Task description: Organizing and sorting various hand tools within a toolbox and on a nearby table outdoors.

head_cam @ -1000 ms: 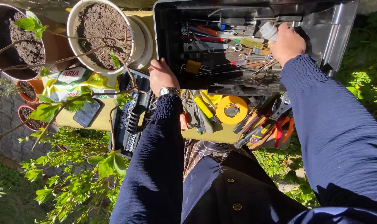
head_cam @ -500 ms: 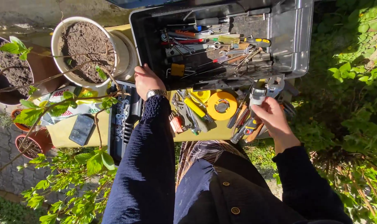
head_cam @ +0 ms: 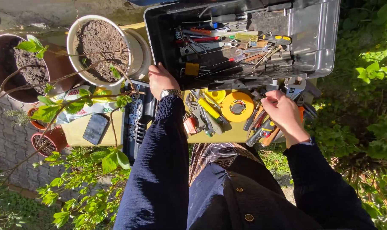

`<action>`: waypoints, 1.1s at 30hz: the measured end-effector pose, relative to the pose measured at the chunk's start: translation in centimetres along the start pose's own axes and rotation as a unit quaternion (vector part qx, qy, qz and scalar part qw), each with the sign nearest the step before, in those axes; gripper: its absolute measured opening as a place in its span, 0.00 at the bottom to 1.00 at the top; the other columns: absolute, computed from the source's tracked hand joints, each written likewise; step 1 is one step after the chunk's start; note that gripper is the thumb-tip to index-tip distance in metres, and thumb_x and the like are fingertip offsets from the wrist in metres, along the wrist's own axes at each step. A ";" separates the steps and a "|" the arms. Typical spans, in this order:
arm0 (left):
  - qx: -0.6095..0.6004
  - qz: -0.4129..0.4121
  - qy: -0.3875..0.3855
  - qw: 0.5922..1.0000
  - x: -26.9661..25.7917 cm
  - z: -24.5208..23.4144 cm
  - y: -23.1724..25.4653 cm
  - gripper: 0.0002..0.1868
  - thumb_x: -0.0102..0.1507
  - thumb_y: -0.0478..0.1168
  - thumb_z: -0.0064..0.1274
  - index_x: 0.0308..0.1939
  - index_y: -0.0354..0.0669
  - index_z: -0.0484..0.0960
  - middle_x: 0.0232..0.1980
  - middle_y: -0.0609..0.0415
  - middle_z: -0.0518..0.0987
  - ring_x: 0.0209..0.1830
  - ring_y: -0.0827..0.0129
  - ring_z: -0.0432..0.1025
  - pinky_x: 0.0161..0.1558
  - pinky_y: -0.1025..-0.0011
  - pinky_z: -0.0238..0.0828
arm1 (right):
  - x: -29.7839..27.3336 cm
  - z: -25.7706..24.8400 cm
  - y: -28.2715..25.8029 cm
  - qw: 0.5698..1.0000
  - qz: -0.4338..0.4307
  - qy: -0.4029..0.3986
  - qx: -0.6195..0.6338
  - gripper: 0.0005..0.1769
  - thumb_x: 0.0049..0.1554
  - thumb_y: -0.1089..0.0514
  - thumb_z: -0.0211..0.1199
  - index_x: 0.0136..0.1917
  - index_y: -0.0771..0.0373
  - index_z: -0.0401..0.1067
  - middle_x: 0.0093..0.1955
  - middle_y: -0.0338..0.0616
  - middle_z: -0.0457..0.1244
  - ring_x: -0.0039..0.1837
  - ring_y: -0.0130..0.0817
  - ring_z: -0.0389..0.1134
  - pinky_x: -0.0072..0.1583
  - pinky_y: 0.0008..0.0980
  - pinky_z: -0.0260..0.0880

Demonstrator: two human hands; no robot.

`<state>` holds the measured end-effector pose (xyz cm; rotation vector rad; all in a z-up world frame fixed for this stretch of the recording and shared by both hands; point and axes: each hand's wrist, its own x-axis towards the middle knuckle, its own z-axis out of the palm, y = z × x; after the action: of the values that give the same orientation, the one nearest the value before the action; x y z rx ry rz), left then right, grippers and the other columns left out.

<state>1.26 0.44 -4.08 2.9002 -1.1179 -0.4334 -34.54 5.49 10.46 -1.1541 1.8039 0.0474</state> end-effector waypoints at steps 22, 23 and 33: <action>-0.099 -0.042 -0.061 0.992 -1.0 -3.0 2.2 0.19 0.73 0.56 0.29 0.45 0.43 0.62 0.43 0.41 0.76 0.31 0.41 0.79 0.28 0.47 0.77 | 20.0 15.9 -14.4 0.914 -0.132 -0.218 -0.316 0.14 0.51 0.59 0.54 0.49 0.67 0.71 0.58 0.52 0.59 0.55 0.57 0.68 0.56 0.48 0.69; -0.106 -0.028 -0.044 0.993 -1.2 -2.9 2.2 0.18 0.73 0.55 0.30 0.44 0.44 0.62 0.42 0.41 0.76 0.29 0.42 0.79 0.26 0.49 0.77 | 18.5 15.1 -16.3 0.913 -0.062 -0.235 -0.328 0.22 0.51 0.66 0.50 0.59 0.70 0.68 0.63 0.59 0.61 0.61 0.60 0.66 0.62 0.48 0.68; -0.118 0.006 0.008 0.993 -1.9 -2.8 3.0 0.17 0.73 0.52 0.34 0.43 0.40 0.64 0.39 0.42 0.77 0.23 0.48 0.78 0.22 0.57 0.77 | 24.6 19.5 -7.7 0.908 -0.186 -0.252 -0.278 0.09 0.53 0.74 0.36 0.34 0.63 0.49 0.39 0.50 0.52 0.41 0.39 0.51 0.46 0.43 0.57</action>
<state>-1.26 -0.82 -0.57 2.6861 -1.0056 -0.5030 -17.83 -6.11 -14.67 -1.6861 1.1086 0.6153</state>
